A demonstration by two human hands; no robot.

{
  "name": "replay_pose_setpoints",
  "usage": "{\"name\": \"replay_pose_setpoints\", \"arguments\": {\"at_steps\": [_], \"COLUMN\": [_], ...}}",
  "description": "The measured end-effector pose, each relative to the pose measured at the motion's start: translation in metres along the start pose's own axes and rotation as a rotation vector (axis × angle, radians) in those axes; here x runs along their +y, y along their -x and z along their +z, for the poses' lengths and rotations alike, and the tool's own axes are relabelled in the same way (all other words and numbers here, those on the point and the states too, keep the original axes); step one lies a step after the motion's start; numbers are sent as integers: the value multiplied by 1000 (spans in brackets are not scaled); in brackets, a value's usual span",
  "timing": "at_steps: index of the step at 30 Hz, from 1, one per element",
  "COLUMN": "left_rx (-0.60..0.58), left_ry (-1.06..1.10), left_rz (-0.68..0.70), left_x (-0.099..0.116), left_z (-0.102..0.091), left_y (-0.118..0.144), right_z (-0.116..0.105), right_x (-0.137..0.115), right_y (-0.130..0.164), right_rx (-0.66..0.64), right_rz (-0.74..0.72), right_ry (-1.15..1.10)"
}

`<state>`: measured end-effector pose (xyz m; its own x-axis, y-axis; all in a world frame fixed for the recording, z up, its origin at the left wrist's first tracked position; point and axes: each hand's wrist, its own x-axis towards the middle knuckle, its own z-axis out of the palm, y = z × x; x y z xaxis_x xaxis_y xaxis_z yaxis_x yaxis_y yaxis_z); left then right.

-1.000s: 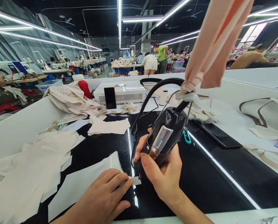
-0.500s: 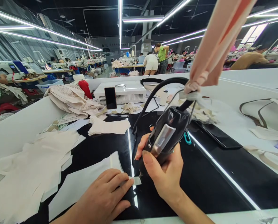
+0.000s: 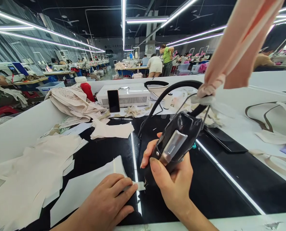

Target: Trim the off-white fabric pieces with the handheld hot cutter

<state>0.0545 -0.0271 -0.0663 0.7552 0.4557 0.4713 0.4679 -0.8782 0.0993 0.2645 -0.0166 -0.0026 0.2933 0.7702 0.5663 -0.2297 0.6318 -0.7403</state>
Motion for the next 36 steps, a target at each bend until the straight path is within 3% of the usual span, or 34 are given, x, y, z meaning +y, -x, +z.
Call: {"name": "replay_pose_setpoints", "arguments": {"at_steps": [8,19,27,36], "left_rx": [2,99,78,46], "left_ry": [14,47,84,90], "left_rz": [-5,59,36,18], "left_x": [2,-6,-5,-2], "left_z": [-5,-4,-3,-1], "left_y": [-1,0,1,1], "right_z": [2,-1,18,21], "right_x": [-1,-5,6,13], "right_y": [3,1,-4,-1], "right_rx": [0,4,-16,-15], "right_rz": [14,2,2,31], "right_ry": [20,45,-15,-4]}}
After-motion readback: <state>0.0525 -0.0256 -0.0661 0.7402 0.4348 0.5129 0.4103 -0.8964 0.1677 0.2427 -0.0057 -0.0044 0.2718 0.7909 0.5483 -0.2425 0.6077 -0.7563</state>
